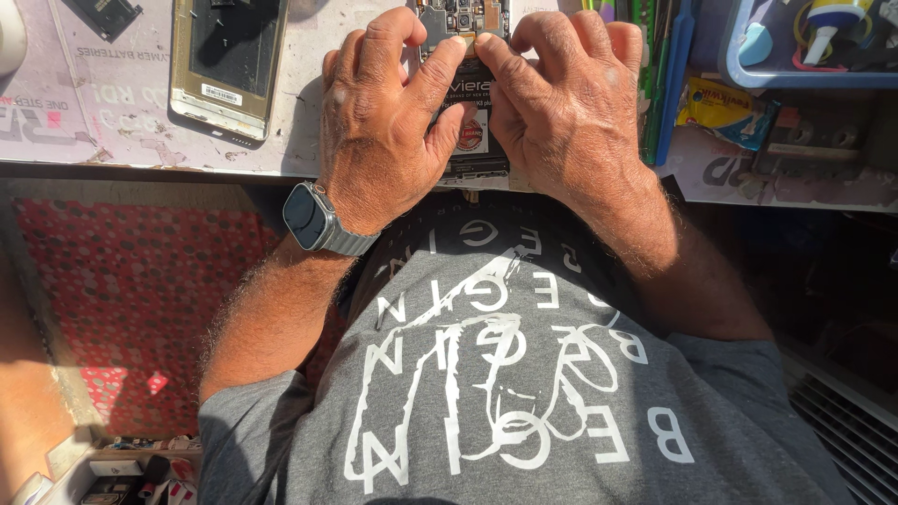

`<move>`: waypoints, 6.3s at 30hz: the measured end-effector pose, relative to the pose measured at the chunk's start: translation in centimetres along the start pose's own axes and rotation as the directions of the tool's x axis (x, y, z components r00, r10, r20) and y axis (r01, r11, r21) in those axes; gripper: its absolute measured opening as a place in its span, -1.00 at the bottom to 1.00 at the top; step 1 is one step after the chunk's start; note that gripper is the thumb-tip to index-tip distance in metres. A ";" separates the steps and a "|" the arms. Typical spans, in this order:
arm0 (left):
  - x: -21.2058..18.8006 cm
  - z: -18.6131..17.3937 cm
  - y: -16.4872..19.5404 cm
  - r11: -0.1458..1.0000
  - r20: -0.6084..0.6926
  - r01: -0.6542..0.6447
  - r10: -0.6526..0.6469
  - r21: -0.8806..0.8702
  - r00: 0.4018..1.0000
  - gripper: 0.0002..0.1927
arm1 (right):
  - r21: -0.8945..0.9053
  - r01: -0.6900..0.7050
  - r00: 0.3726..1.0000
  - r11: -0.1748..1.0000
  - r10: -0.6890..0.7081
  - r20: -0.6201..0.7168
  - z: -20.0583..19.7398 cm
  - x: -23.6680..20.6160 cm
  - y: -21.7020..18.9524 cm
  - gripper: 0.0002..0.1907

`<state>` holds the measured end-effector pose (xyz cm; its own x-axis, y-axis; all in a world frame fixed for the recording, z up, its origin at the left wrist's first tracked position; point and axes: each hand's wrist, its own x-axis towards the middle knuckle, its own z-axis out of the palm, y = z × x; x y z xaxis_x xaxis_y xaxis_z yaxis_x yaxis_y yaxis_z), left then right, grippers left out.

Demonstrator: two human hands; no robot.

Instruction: The person repairs a disassembled smartphone at a workbench. They hold the phone chassis and battery assembly, use a metal pry tool to work along the frame edge, press and seat components, then use a blue plastic pry tool and a green pen-shaped tool to work on the removed midframe part.

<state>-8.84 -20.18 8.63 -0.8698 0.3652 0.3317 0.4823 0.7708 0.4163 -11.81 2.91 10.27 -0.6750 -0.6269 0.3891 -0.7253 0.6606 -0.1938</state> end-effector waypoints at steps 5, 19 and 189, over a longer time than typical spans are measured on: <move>-0.2 0.0 -0.1 1.000 -0.009 -0.011 0.011 0.009 1.000 -0.45 | 0.028 -0.022 1.000 0.999 0.022 -0.004 -0.4 -0.2 -0.1 -0.55; 0.0 0.0 0.0 1.000 0.011 0.015 -0.015 -0.015 1.000 -0.43 | -0.019 -0.001 1.000 1.000 0.001 -0.009 0.3 0.4 -0.2 -0.58; -6.5 -10.5 -9.1 0.888 -0.177 0.459 -0.449 0.018 0.876 -0.18 | 0.276 0.044 0.994 0.960 -0.013 -0.113 -1.4 3.3 -5.9 -0.57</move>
<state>-6.50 -35.02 11.61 -0.9600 -0.1187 0.2537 0.0275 0.8614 0.5071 -9.58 -2.43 14.00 -0.6456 -0.5849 0.4909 -0.7636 0.4926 -0.4174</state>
